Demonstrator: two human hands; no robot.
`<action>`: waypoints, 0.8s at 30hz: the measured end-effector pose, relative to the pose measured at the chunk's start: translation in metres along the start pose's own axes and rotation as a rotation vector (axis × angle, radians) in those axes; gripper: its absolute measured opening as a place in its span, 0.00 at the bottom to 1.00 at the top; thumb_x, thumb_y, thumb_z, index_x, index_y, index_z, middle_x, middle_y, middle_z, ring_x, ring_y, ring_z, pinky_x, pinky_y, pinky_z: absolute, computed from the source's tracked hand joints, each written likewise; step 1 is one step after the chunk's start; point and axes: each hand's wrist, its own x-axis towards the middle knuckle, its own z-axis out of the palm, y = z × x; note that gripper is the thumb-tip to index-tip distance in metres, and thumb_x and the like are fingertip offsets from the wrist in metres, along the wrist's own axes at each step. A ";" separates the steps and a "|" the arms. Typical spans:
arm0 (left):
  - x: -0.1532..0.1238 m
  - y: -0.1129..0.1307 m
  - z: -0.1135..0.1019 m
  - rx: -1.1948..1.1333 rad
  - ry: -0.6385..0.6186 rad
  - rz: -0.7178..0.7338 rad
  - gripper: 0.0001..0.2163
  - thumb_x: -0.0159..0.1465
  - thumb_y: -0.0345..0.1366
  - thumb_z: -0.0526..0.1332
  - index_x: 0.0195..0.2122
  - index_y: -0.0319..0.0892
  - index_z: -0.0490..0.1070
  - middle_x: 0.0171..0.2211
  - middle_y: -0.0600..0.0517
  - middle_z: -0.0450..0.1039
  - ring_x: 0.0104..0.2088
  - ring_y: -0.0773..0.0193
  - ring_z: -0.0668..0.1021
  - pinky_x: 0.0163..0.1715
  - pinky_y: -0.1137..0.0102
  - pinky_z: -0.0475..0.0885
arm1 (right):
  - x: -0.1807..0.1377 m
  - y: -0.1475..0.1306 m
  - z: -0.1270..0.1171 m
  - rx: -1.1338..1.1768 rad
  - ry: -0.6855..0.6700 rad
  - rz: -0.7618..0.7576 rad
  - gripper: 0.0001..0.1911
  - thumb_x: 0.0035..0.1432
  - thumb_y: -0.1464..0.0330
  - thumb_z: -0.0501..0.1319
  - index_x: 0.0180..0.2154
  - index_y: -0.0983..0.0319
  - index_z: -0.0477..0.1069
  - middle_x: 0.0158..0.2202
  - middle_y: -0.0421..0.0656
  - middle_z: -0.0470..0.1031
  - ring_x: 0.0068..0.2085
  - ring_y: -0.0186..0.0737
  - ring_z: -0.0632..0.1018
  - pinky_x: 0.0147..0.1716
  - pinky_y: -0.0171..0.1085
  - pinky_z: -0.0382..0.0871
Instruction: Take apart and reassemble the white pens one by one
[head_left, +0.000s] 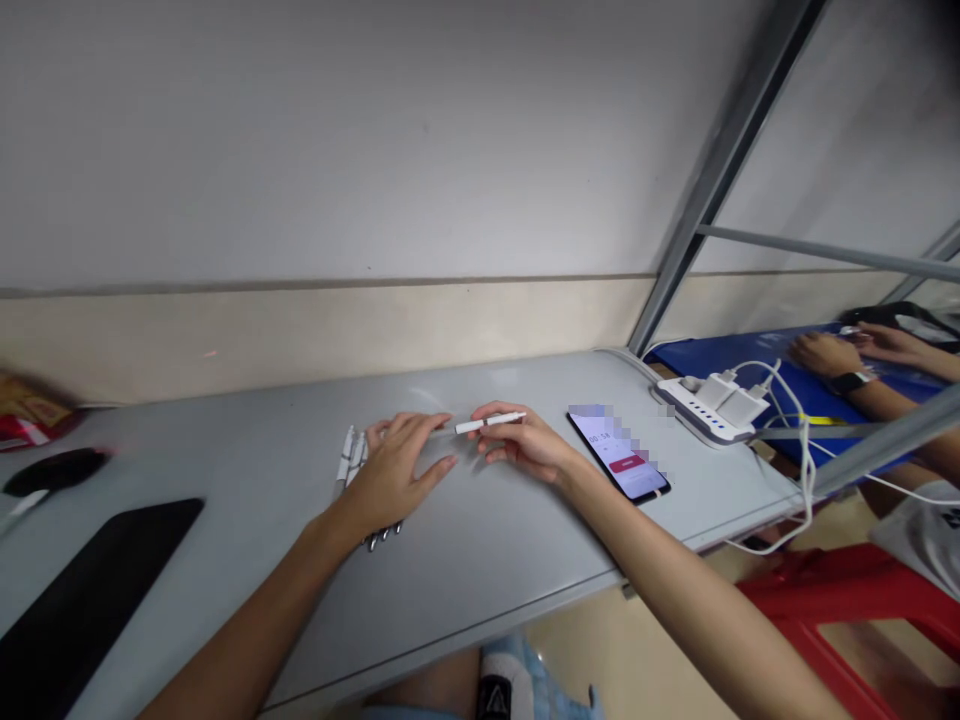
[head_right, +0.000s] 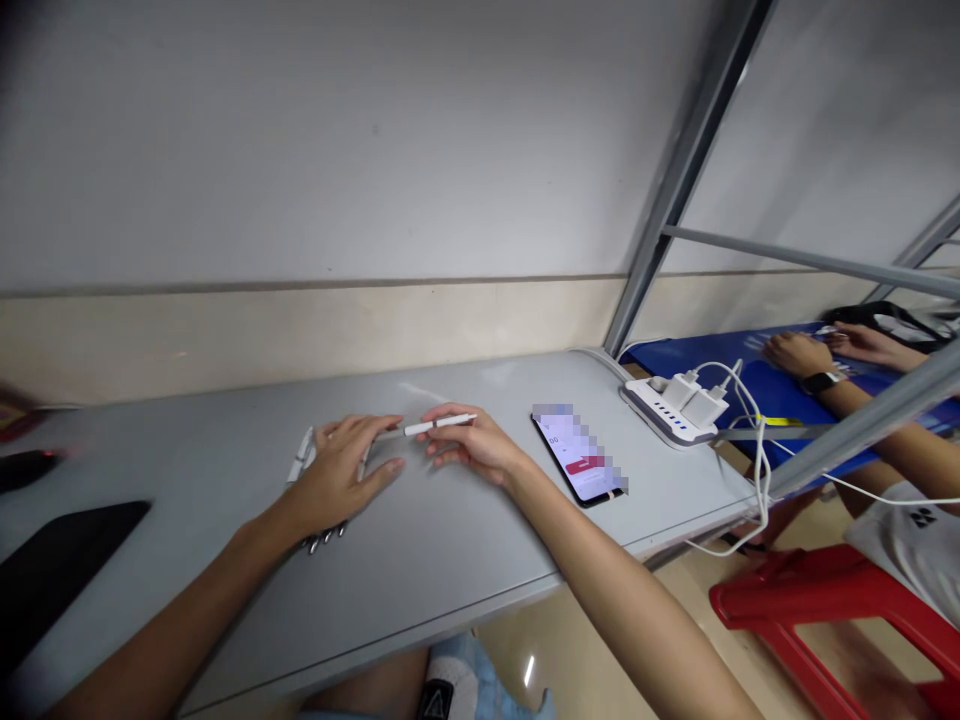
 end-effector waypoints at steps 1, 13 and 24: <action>0.001 0.003 0.001 0.010 0.002 0.012 0.15 0.68 0.44 0.51 0.53 0.46 0.63 0.50 0.47 0.73 0.50 0.55 0.71 0.52 0.57 0.55 | -0.001 0.000 0.001 0.004 -0.024 0.013 0.16 0.47 0.68 0.70 0.40 0.63 0.73 0.36 0.44 0.76 0.33 0.35 0.77 0.33 0.36 0.73; 0.000 0.011 -0.002 0.260 0.031 0.082 0.12 0.70 0.36 0.46 0.43 0.44 0.68 0.36 0.47 0.73 0.39 0.56 0.71 0.40 0.59 0.57 | 0.000 -0.004 -0.012 -0.201 -0.103 0.250 0.21 0.56 0.52 0.61 0.27 0.65 0.70 0.16 0.32 0.55 0.18 0.27 0.53 0.17 0.31 0.43; 0.003 -0.001 0.008 -0.065 0.019 -0.079 0.11 0.62 0.25 0.46 0.29 0.44 0.64 0.27 0.52 0.71 0.30 0.61 0.72 0.34 0.66 0.63 | -0.007 -0.003 0.003 -0.979 0.042 -0.511 0.13 0.63 0.60 0.57 0.39 0.59 0.76 0.34 0.43 0.73 0.34 0.39 0.70 0.36 0.36 0.60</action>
